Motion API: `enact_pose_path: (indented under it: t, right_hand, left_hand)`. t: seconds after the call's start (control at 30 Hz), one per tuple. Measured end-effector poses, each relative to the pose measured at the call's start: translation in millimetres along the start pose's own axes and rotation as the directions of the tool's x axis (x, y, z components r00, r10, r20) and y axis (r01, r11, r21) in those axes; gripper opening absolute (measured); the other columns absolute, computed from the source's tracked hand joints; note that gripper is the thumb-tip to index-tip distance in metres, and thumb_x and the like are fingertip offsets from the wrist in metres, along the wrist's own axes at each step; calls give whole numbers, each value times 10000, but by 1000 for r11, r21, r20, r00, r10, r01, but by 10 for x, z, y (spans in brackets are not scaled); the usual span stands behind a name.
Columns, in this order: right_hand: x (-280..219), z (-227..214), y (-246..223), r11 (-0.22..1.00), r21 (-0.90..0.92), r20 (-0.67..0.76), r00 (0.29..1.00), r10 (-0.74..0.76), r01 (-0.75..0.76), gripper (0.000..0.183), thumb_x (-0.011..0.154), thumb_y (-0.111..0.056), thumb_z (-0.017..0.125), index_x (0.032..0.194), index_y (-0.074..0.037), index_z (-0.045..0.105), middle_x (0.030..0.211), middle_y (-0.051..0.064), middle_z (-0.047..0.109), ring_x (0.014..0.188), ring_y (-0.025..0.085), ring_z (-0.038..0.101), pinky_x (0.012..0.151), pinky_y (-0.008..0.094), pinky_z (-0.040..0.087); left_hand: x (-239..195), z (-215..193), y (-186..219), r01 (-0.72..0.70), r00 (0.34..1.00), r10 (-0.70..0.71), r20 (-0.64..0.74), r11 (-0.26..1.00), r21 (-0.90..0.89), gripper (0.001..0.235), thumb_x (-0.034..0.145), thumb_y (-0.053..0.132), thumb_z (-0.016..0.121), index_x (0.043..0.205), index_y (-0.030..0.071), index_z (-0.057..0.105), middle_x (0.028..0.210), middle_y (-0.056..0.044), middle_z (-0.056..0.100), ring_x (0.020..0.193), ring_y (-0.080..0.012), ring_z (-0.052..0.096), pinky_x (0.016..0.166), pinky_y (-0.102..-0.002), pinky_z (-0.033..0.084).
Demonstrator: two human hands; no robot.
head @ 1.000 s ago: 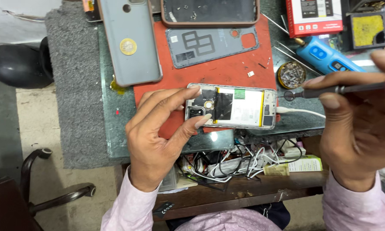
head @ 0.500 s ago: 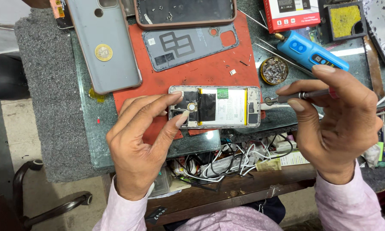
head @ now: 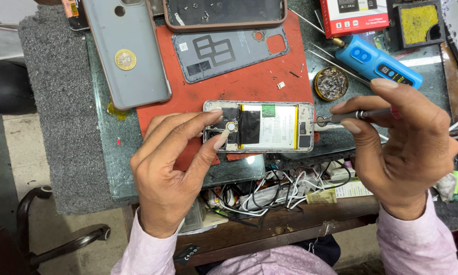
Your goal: The person removes the back cover of an Oppo smartphone and uses a screwdriver to unscrew and detach the camera module. The device is held and manipulated on a cluttered workbench with tools and spare parts visible.
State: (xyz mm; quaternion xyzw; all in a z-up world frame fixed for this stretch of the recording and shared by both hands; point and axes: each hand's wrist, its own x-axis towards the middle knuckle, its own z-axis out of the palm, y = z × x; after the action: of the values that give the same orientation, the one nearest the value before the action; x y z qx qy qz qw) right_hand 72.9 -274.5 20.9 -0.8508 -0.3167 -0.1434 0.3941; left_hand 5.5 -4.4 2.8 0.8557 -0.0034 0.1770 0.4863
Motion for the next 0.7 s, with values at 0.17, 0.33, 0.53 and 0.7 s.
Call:
enact_pose_path:
  t: [0.17,0.33,0.53,0.7]
  right_hand:
    - [51,-60,-96,990,96,-8,995,102,-101,368,992,149,637,1332,104,504,1223,239,629,1091,328,707,975,377,614]
    - [65,-104,-20,997,-23,-47,996,70,-71,264,884,15,783,1102,76,649,991,143,597,835,209,624,729,295,527]
    - [-33,-129,24,999,-30,-8,999,40,-40,211,1082,52,717,1273,-13,659,1129,80,585,905,171,567,779,240,448]
    - [15,-122,14,995,-92,-46,998,38,-42,297,939,-39,788,1212,2,680,1092,94,567,904,215,593,779,298,463]
  left_hand:
    - [-5,11,-3,-7,1000,7,2,1000,20,301,921,133,819,1202,61,739,1119,-69,755,1045,-202,700,899,-320,575]
    - [-6,19,1,-17,1000,17,11,999,46,263,949,135,792,1199,68,743,1112,-68,760,1055,-207,707,907,-330,575]
    - [-6,17,-3,-28,1000,27,16,999,36,204,985,118,757,1182,65,748,1105,-69,761,1055,-210,709,909,-330,575]
    - [6,23,6,-28,999,27,23,999,42,196,981,111,754,1172,66,755,1085,-67,763,1022,-204,710,879,-328,572]
